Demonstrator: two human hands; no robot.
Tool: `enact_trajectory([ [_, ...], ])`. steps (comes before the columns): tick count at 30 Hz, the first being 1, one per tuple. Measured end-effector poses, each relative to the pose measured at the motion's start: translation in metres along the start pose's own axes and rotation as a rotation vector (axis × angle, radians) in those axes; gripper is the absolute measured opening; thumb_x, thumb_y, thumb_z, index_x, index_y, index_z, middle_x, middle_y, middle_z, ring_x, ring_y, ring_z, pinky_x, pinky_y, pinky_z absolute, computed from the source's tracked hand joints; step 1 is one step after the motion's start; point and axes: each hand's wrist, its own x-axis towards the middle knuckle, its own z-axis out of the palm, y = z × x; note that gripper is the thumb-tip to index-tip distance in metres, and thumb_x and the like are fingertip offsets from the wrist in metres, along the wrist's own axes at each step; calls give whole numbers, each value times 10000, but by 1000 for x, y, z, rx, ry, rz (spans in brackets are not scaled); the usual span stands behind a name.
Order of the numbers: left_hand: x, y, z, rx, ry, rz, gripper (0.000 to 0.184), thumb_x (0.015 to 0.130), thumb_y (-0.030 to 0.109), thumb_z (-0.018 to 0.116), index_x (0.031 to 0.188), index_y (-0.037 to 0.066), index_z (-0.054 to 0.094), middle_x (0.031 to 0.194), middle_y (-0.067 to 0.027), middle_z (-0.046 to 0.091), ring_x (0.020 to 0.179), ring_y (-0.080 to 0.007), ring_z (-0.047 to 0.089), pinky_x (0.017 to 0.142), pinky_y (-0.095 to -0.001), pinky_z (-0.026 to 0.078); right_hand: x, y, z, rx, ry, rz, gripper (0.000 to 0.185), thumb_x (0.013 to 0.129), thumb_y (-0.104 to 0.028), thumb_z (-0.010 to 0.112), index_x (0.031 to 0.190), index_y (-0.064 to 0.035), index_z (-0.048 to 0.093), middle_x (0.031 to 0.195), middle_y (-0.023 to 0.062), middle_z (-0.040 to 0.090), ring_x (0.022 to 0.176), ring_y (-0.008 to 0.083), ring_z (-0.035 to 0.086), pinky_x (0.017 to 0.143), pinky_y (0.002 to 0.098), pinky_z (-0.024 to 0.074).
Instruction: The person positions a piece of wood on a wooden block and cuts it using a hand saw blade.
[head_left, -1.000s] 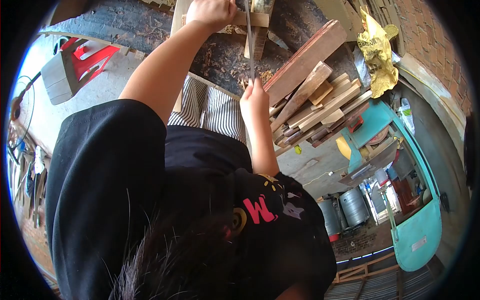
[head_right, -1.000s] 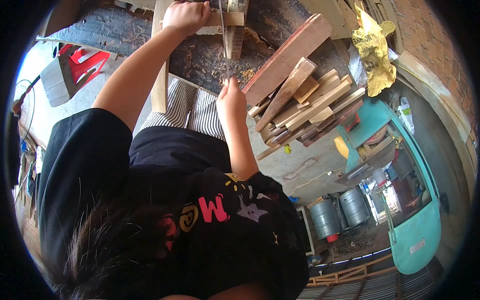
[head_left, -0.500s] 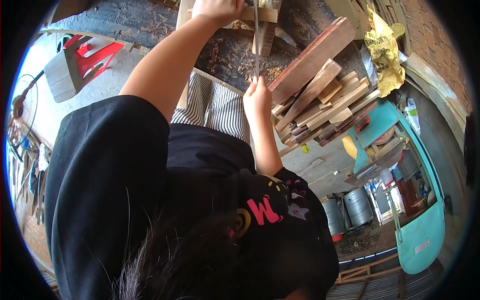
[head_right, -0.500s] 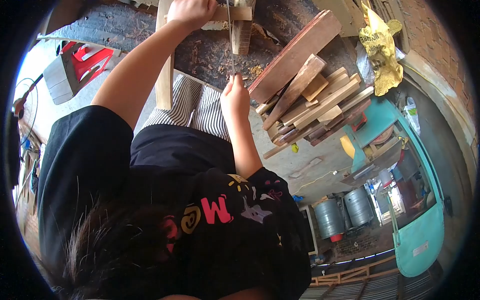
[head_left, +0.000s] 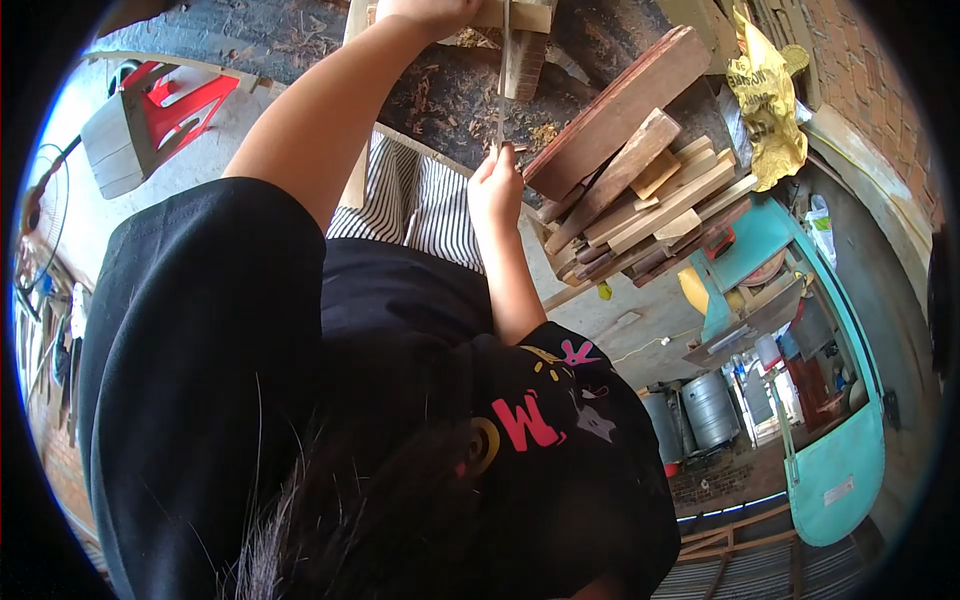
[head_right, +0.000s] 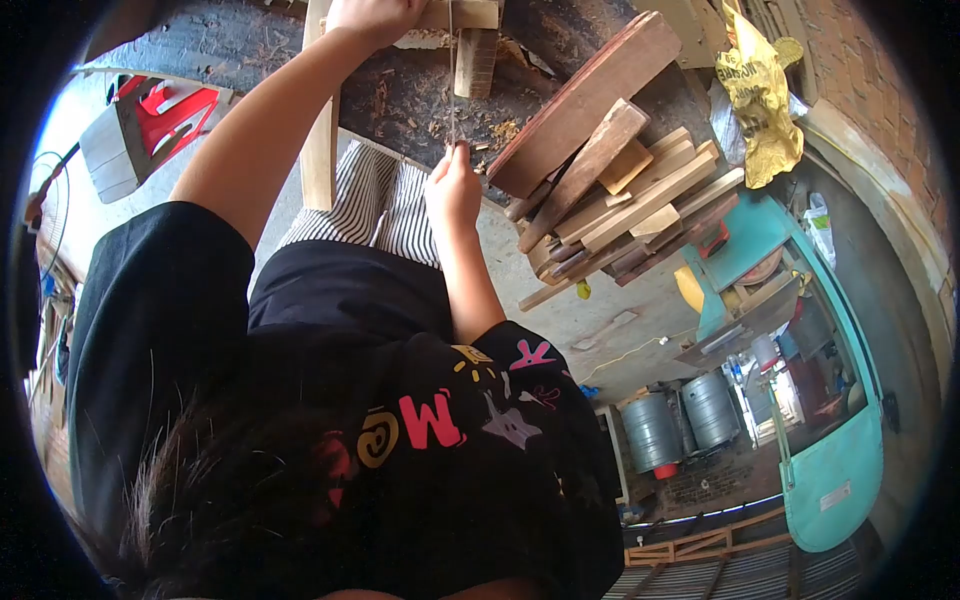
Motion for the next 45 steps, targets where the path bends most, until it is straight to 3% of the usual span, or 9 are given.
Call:
enact_trajectory([
  [5, -2, -2, 2, -3, 29, 44, 455, 911, 332, 384, 593, 106, 620, 605, -118, 634, 593, -302, 632, 661, -449, 470, 71, -49, -13, -54, 21, -67, 130, 914, -94, 445, 964, 8, 508, 609, 177, 609, 513, 302, 624, 394, 351, 484],
  [14, -2, 1, -3, 21, -40, 22, 447, 914, 327, 377, 620, 108, 632, 650, -121, 649, 596, -302, 635, 659, -442, 471, 0, -7, -7, 13, -24, 42, 98, 904, -95, 441, 939, -25, 500, 657, 219, 610, 625, 397, 621, 495, 476, 473],
  [20, -2, 2, -5, -2, -51, 5, 451, 916, 330, 374, 621, 107, 632, 659, -122, 652, 602, -301, 636, 670, -444, 468, 70, -50, -12, -26, 23, -33, 97, 898, -95, 446, 929, -16, 492, 636, 222, 600, 620, 397, 621, 499, 473, 477],
  [24, -1, 1, -1, -19, -49, 15, 456, 916, 334, 373, 619, 105, 632, 658, -123, 651, 611, -301, 636, 686, -444, 462, 28, -24, -14, -26, -128, 143, 99, 903, -115, 446, 935, -33, 490, 631, 224, 591, 597, 408, 603, 499, 487, 462],
  [29, -4, 1, -2, 8, -71, 39, 460, 914, 339, 377, 612, 102, 631, 645, -125, 648, 633, -300, 638, 718, -440, 452, -4, 3, -3, 21, 20, -4, 100, 911, -107, 435, 946, -42, 502, 622, 234, 580, 614, 415, 603, 487, 484, 452],
  [31, -4, 2, -1, 3, -50, 30, 455, 913, 338, 380, 610, 106, 628, 635, -122, 645, 628, -297, 638, 710, -440, 453, 29, -24, -9, 3, -117, 117, 114, 902, -90, 441, 965, -23, 510, 654, 236, 597, 635, 393, 622, 499, 449, 477],
  [34, -3, 1, -1, 2, -14, 20, 449, 911, 336, 384, 605, 112, 624, 620, -116, 640, 620, -294, 637, 697, -441, 455, 70, -45, -8, -110, 69, -98, 94, 911, -86, 448, 945, -15, 499, 592, 196, 585, 568, 300, 641, 423, 381, 489],
  [38, -2, -1, 3, -20, -23, 54, 439, 910, 334, 382, 608, 123, 621, 622, -109, 641, 615, -287, 637, 686, -445, 455, 22, -15, -2, 5, -79, 122, 138, 909, -119, 444, 976, -21, 514, 652, 213, 602, 594, 388, 617, 486, 451, 482],
  [45, -1, -4, 7, 37, -33, 86, 426, 902, 333, 385, 624, 122, 629, 633, -102, 646, 603, -291, 640, 674, -446, 469, 38, -22, 2, 45, -4, 8, 127, 918, -141, 449, 919, -23, 496, 588, 208, 580, 569, 386, 607, 460, 466, 463],
])
